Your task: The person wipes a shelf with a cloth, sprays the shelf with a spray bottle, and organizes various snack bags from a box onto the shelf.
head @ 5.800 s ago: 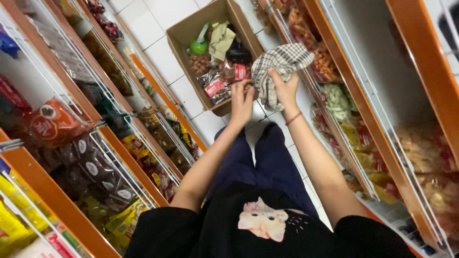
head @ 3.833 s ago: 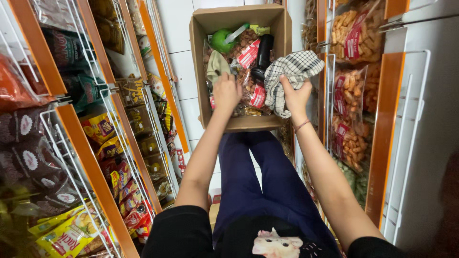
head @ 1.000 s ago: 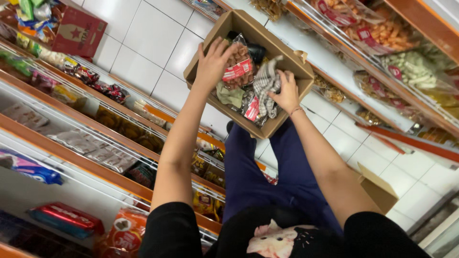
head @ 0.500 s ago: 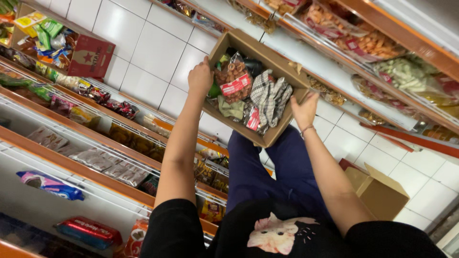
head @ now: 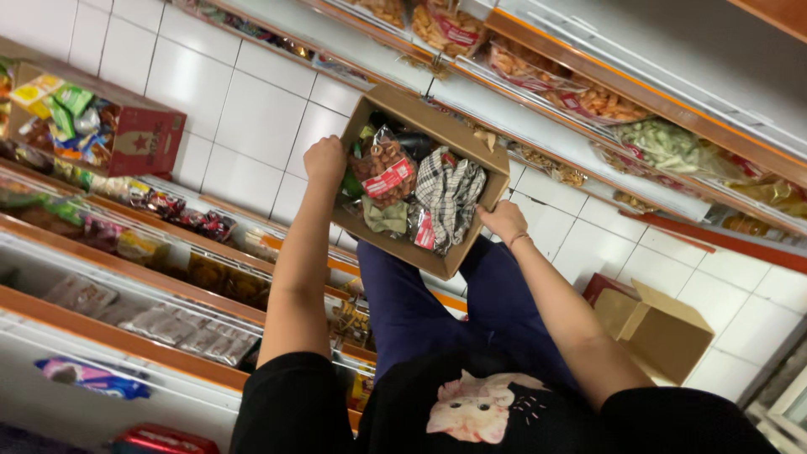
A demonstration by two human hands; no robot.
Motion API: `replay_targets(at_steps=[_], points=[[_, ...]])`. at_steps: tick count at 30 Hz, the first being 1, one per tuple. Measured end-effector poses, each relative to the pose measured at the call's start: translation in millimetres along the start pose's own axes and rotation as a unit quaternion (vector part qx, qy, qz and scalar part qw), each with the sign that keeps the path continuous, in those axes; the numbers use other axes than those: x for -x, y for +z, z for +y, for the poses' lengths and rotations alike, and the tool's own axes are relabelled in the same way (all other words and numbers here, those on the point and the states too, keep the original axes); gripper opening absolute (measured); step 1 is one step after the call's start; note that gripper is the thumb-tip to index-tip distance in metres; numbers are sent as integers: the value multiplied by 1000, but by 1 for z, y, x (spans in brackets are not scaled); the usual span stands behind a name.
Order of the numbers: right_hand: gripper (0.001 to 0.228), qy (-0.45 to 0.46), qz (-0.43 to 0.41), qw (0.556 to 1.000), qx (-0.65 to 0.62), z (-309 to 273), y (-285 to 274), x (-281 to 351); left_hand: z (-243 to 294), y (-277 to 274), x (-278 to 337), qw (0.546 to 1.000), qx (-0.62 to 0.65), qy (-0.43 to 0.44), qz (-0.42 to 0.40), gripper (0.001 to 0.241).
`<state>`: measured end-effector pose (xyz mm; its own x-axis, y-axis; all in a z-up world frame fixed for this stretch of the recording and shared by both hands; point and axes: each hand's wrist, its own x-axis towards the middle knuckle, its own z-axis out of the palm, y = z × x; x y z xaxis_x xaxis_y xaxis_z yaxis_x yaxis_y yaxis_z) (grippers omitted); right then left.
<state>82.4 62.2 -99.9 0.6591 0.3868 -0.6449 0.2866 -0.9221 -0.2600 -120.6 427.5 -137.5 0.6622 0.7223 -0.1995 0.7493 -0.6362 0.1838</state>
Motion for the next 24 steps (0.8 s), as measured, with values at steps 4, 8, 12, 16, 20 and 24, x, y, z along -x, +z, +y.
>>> replay_targets(at_steps=[4, 8, 12, 16, 20, 24], points=[[60, 35, 59, 997, 21, -4, 11, -1, 0, -27, -4, 995, -23, 13, -97, 41], [52, 61, 104, 992, -27, -11, 22, 0, -3, -47, -20, 987, -20, 65, -145, 44], [49, 87, 157, 980, -89, -9, 34, 5, -5, -47, -29, 973, 19, 153, -171, 42], [48, 116, 159, 976, -94, -6, 43, 2, -7, -44, -38, 964, 33, 181, -195, 40], [46, 127, 180, 967, -132, 11, 52, 9, 1, -32, -40, 951, 32, 230, -204, 37], [45, 140, 210, 954, -163, 43, 59, 30, 36, -25, -48, 934, -4, 275, -228, 37]])
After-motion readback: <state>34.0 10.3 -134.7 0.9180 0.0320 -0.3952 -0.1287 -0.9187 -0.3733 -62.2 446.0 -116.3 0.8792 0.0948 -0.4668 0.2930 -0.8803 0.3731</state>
